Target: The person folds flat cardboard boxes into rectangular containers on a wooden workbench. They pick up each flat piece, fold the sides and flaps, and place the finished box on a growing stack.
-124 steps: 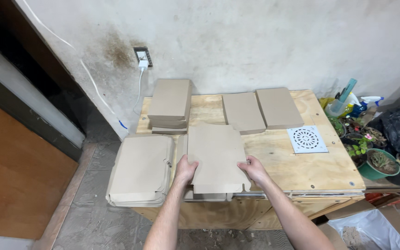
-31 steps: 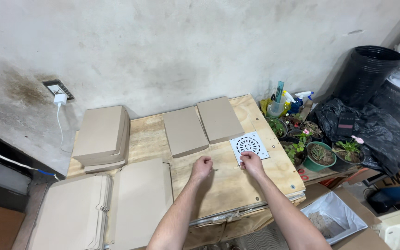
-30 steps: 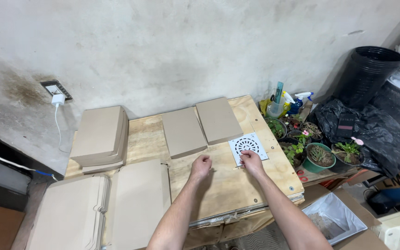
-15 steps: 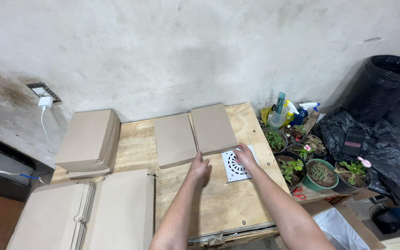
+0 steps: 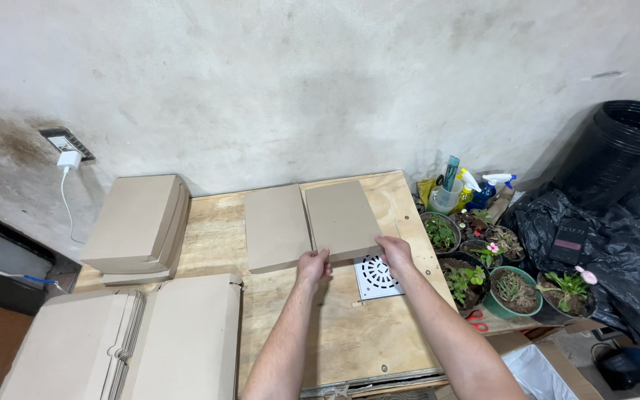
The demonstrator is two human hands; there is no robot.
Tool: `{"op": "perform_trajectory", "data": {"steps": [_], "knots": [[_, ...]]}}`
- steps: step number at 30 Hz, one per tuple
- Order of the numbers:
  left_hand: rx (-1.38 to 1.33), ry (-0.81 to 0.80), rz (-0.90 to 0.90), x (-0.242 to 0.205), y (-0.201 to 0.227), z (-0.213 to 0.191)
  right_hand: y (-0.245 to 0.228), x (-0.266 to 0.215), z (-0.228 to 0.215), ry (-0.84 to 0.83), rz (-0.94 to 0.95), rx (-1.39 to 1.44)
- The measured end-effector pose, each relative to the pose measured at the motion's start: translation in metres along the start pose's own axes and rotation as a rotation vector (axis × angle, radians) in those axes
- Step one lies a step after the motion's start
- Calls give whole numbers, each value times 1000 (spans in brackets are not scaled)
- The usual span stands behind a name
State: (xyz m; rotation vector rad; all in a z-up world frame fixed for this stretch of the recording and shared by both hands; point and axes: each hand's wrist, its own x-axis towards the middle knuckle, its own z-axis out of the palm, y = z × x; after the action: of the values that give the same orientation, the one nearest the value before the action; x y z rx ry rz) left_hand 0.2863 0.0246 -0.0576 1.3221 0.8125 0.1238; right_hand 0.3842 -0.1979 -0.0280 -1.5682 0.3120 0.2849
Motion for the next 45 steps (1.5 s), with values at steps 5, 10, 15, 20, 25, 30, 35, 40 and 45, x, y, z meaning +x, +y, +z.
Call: {"op": "perform_trajectory", "data": {"steps": [5, 10, 15, 20, 25, 30, 35, 40, 45], "knots": [[102, 101, -7, 33, -10, -5, -21, -23, -4, -29, 72, 117], [-24, 91, -61, 15, 1, 4, -31, -31, -5, -41, 135, 207], [-89, 68, -103, -17, 25, 2, -33, -27, -5, -105, 223, 233], [165, 30, -43, -15, 32, -7, -44, -40, -16, -168, 139, 90], [445, 51, 33, 19, 7, -5, -53, -34, -13, -196, 98, -28], [372, 63, 13, 34, 22, 3, -66, -36, -8, -281, 42, -2], [227, 62, 117, -6, 58, -3, -61, -36, -5, -280, -19, 18], [31, -27, 104, -50, 79, -14, -49, -39, -8, -254, -12, 27], [-75, -101, 65, -65, 84, -38, -64, -67, -27, -318, 92, 354]]}}
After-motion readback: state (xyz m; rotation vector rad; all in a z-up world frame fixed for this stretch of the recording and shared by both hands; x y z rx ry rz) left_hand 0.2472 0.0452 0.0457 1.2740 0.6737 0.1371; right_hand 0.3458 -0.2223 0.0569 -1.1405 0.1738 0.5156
